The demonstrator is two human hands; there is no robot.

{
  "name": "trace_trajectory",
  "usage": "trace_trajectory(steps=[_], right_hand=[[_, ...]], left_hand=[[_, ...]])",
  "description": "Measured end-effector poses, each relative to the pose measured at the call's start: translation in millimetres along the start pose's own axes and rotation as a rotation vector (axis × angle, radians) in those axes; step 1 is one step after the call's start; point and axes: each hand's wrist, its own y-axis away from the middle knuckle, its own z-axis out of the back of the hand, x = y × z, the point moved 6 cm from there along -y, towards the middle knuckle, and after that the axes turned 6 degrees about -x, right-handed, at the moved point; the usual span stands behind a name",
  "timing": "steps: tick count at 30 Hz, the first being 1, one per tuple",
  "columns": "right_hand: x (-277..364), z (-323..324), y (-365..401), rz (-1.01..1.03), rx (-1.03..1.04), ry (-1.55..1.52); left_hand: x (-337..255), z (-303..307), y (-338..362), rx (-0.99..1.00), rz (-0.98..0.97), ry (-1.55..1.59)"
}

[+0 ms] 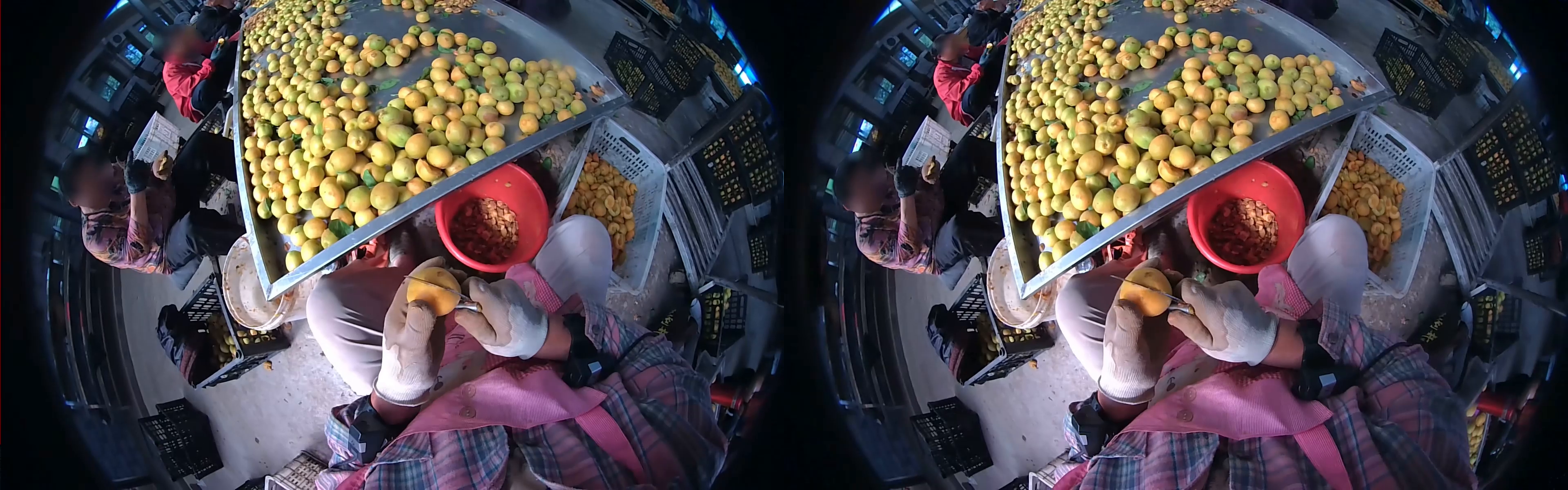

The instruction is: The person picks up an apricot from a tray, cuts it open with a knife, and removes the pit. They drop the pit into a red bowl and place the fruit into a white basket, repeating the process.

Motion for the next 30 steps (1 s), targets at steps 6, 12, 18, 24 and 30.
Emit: trace_trajectory(steps=[6, 12, 18, 24, 30], right_hand=[[4.7, 8.4, -7.9, 0.103, 0.135, 0.093], [4.7, 0.4, -4.8, 0.026, 0.035, 0.116], [6.3, -0.1, -1.7, 0.123, -0.008, 0.187], [1.5, -2.0, -1.2, 0.048, 0.013, 0.138], [-9.3, -4.4, 3.7, -0.100, 0.057, 0.103]], left_hand=[[-24.7, 0.6, 2.0, -0.033, -0.173, -0.479], [-7.8, 6.0, -0.5, -0.088, -0.110, -0.153], [-24.4, -7.7, 3.3, -0.195, -0.167, -0.455], [-17.2, 0.3, -1.8, -0.186, -0.143, -0.289], [-3.8, -0.1, -1.9, -0.155, -0.028, -0.270]])
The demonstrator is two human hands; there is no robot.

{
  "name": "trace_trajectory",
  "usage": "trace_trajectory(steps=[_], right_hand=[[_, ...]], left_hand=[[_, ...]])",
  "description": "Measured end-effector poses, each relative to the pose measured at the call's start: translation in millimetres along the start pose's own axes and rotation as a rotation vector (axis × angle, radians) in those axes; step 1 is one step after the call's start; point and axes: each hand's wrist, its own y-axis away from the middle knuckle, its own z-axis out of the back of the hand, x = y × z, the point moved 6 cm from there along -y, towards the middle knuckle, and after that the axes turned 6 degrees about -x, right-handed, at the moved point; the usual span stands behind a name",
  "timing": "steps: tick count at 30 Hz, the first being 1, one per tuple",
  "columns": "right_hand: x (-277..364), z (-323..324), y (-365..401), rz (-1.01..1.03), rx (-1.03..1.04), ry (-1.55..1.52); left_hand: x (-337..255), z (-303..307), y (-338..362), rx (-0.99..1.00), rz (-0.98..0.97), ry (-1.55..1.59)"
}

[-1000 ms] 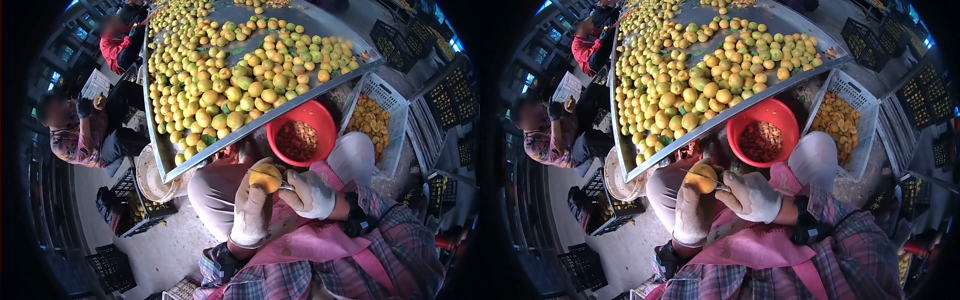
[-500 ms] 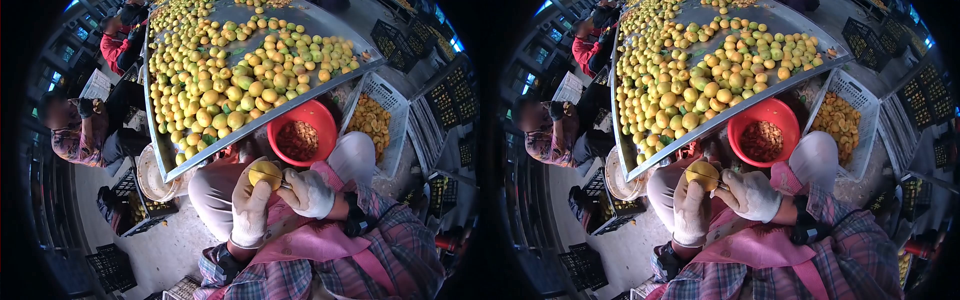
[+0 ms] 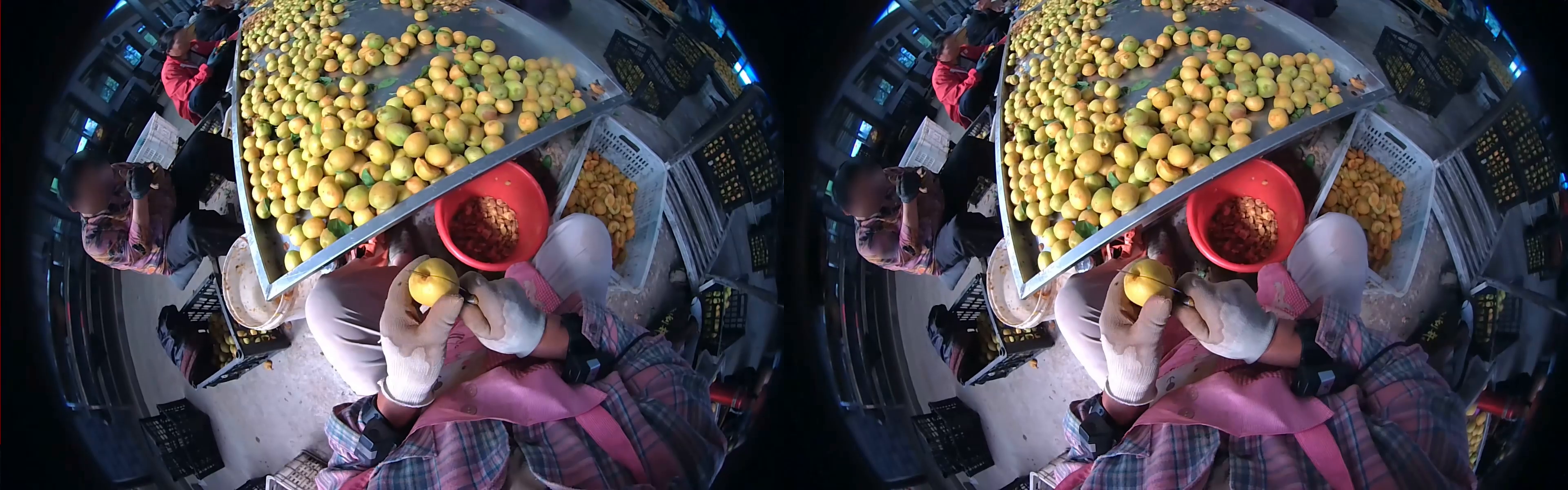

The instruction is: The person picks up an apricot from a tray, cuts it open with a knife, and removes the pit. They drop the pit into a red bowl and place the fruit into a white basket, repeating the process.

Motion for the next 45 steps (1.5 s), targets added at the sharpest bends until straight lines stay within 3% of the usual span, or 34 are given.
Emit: trace_trajectory(steps=[2, 4, 7, 9, 13, 15, 17, 19, 24, 27, 31, 33, 36, 40, 42, 44, 45], right_hand=[[1.4, 1.6, -1.1, 0.071, -0.053, 0.012], [5.5, 4.4, -1.0, 0.146, -0.106, 0.021], [9.1, 4.6, -1.9, 0.198, -0.107, 0.032], [7.1, 2.3, -2.4, 0.148, -0.072, 0.027], [5.5, 2.1, 0.0, 0.138, -0.095, 0.056], [3.7, 5.1, -2.6, 0.023, -0.060, 0.014], [1.4, 4.3, -2.4, 0.049, -0.064, 0.028], [0.6, 3.1, -1.6, 0.073, -0.060, 0.035], [5.4, 11.3, -5.8, 0.150, -0.106, -0.040], [2.6, 6.4, -4.8, 0.098, -0.118, -0.068], [5.1, 10.7, -6.6, 0.153, -0.136, -0.001], [7.9, 11.5, -10.6, 0.251, -0.070, -0.030], [0.6, 10.4, -7.6, 0.200, -0.063, 0.022], [0.1, 5.1, -11.2, 0.113, -0.050, -0.050], [-4.6, -0.7, -9.8, 0.074, -0.029, -0.044], [-2.6, -1.9, -9.1, 0.093, -0.043, -0.008], [-1.5, -2.2, -8.6, 0.110, -0.058, 0.027]], left_hand=[[-13.8, -0.3, 2.9, -0.078, -0.213, -0.196], [-13.6, 3.4, 2.1, -0.071, -0.233, -0.239], [-9.6, 2.2, 1.0, 0.001, -0.159, -0.146], [4.5, 1.1, -1.4, 0.038, -0.010, 0.272], [8.4, 1.9, -0.1, 0.059, 0.071, 0.198], [4.8, 4.9, -2.3, 0.028, 0.003, 0.125], [1.5, 3.7, -4.7, 0.021, -0.035, 0.090], [-8.2, 7.6, -2.5, -0.072, -0.196, -0.195], [-8.8, 4.9, -4.0, -0.025, -0.121, -0.046], [10.9, 4.3, -5.5, 0.072, 0.017, 0.203], [3.9, 4.9, -4.6, 0.038, -0.012, 0.064], [-15.9, 2.9, -2.6, -0.020, -0.165, -0.232], [-21.1, 1.9, -4.8, 0.032, -0.162, -0.262], [-1.7, 7.5, -6.8, -0.007, -0.085, 0.014], [15.9, 9.3, -8.0, 0.008, 0.051, 0.300], [14.6, 9.8, -8.0, -0.064, 0.070, 0.255], [6.2, 10.0, -8.0, -0.100, 0.014, 0.075]])
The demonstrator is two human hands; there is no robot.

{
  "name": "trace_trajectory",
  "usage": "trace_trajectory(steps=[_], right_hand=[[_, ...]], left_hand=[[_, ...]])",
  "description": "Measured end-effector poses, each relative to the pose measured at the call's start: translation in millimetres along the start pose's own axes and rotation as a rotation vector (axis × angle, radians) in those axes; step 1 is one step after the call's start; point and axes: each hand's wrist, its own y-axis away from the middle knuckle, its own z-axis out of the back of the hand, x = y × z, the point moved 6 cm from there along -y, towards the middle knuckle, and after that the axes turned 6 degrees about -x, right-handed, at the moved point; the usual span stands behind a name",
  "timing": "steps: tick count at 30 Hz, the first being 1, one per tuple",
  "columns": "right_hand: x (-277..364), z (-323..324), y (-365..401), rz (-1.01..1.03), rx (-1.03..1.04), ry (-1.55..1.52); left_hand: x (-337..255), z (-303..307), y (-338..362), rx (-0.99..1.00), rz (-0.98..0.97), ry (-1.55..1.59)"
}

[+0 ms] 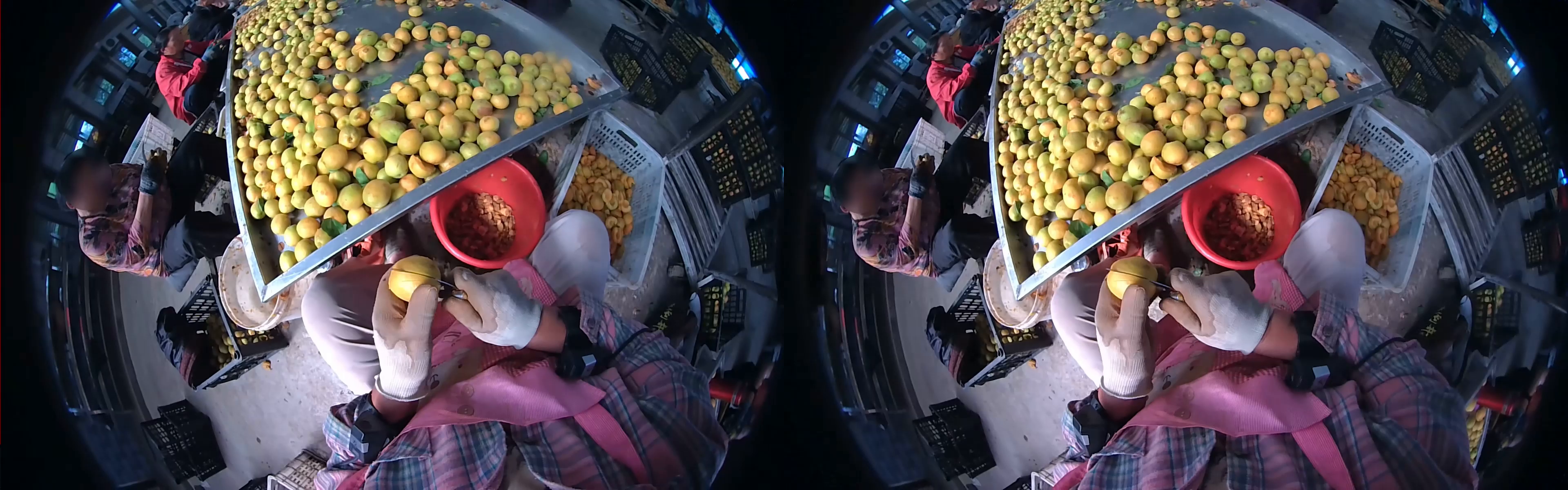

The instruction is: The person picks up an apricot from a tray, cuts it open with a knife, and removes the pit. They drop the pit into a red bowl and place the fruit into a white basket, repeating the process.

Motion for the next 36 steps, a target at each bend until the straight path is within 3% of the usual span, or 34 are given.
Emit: trace_trajectory(steps=[2, 6, 9, 11, 13, 14, 16, 19, 21, 25, 36], right_hand=[[-2.2, 0.0, 0.0, 0.039, -0.019, 0.050], [-1.7, -2.9, 2.8, 0.177, 0.022, 0.130], [-8.1, -6.6, 7.4, 0.083, -0.008, 0.059], [-0.7, -2.6, 4.4, 0.134, 0.023, 0.099], [2.2, -2.8, 3.7, 0.188, 0.050, 0.144], [-3.2, -6.4, 5.1, 0.109, 0.071, 0.096], [-7.7, -10.8, 8.7, 0.030, 0.093, 0.046], [-7.7, -5.0, 13.3, 0.090, 0.026, 0.125], [1.1, -6.6, 15.5, 0.311, 0.054, 0.239], [0.7, -11.0, 17.5, 0.314, 0.021, 0.287], [-13.4, -20.6, 20.1, -0.069, 0.268, 0.072]], left_hand=[[-7.0, -2.3, -0.3, -0.027, -0.150, -0.357], [-6.2, -3.5, -3.7, 0.037, -0.095, -0.297], [-2.3, -0.1, -4.6, 0.075, -0.202, -0.348], [-1.9, 5.6, -5.3, 0.019, -0.289, -0.396], [2.2, 5.5, -5.5, 0.051, -0.207, -0.364], [6.5, 5.0, -5.4, 0.080, -0.125, -0.331], [3.1, 2.7, -4.6, 0.075, -0.146, -0.343], [1.2, 5.1, -7.7, 0.102, -0.191, -0.415], [0.6, 4.1, -7.4, 0.129, -0.219, -0.474], [6.5, 4.8, -5.8, 0.065, -0.189, -0.356], [7.3, 10.4, -4.7, -0.001, -0.213, -0.440]])
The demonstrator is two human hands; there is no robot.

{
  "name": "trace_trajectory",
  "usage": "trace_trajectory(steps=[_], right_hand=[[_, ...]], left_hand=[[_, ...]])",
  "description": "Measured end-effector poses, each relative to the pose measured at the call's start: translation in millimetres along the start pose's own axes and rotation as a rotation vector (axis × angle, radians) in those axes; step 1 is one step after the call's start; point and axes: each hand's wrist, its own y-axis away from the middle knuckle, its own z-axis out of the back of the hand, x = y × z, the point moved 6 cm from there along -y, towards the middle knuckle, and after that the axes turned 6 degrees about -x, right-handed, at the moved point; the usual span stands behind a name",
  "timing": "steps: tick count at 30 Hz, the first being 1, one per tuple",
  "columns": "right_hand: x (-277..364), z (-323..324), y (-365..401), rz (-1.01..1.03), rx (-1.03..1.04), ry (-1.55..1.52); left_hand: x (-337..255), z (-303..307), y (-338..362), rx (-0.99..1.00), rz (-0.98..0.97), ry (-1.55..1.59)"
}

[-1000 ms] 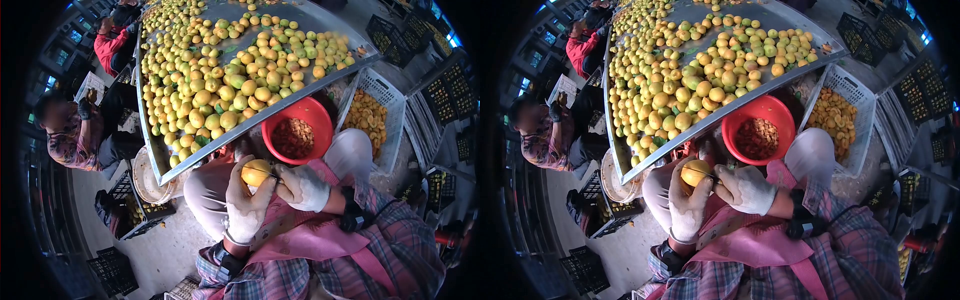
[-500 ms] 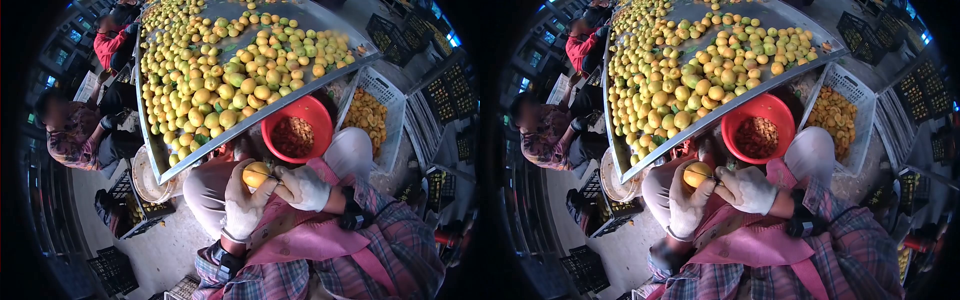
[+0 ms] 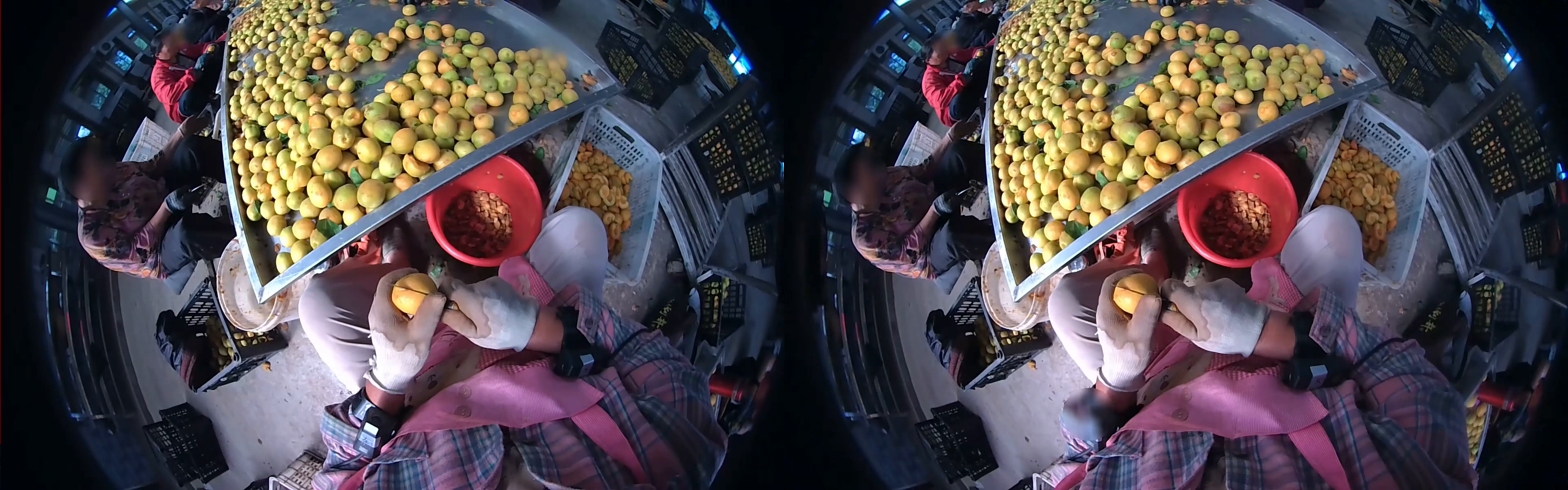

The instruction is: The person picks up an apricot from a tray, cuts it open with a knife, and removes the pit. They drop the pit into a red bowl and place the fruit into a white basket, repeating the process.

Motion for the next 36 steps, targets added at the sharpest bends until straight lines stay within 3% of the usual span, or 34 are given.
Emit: trace_trajectory(steps=[4, 7, 10, 12, 16, 18, 29, 33, 35, 36], right_hand=[[10.4, 8.0, 2.4, 0.070, -0.052, -0.036], [6.4, 6.0, 2.5, -0.024, -0.055, -0.150], [13.5, 17.0, -2.3, 0.143, -0.190, -0.132], [11.2, 11.4, -5.4, 0.054, 0.010, -0.320], [10.0, 11.7, -10.5, 0.130, -0.036, -0.468], [10.3, 12.0, -14.9, 0.065, 0.055, -0.662], [23.8, 24.1, -1.4, 0.100, 0.193, -0.644], [26.4, 25.5, 1.4, 0.112, 0.251, -0.646], [21.8, 22.6, 0.9, 0.091, 0.215, -0.594], [19.0, 21.6, -0.2, 0.073, 0.180, -0.542]], left_hand=[[-1.3, 4.6, 2.7, 0.065, -0.046, -0.043], [0.1, 1.0, 3.5, 0.117, -0.042, 0.035], [7.3, -3.6, 5.5, 0.136, -0.030, 0.111], [7.2, -4.1, 5.5, 0.118, -0.026, 0.063], [3.4, -7.5, 5.2, 0.108, -0.001, -0.019], [-6.9, -8.0, 6.4, 0.160, -0.253, -0.156], [-10.9, -3.7, 23.8, 0.378, -0.427, -0.400], [-11.0, 0.7, 29.1, 0.356, -0.413, -0.347], [-2.1, -3.1, 25.5, 0.363, -0.139, -0.018], [-1.1, -5.9, 24.7, 0.367, -0.142, -0.018]])
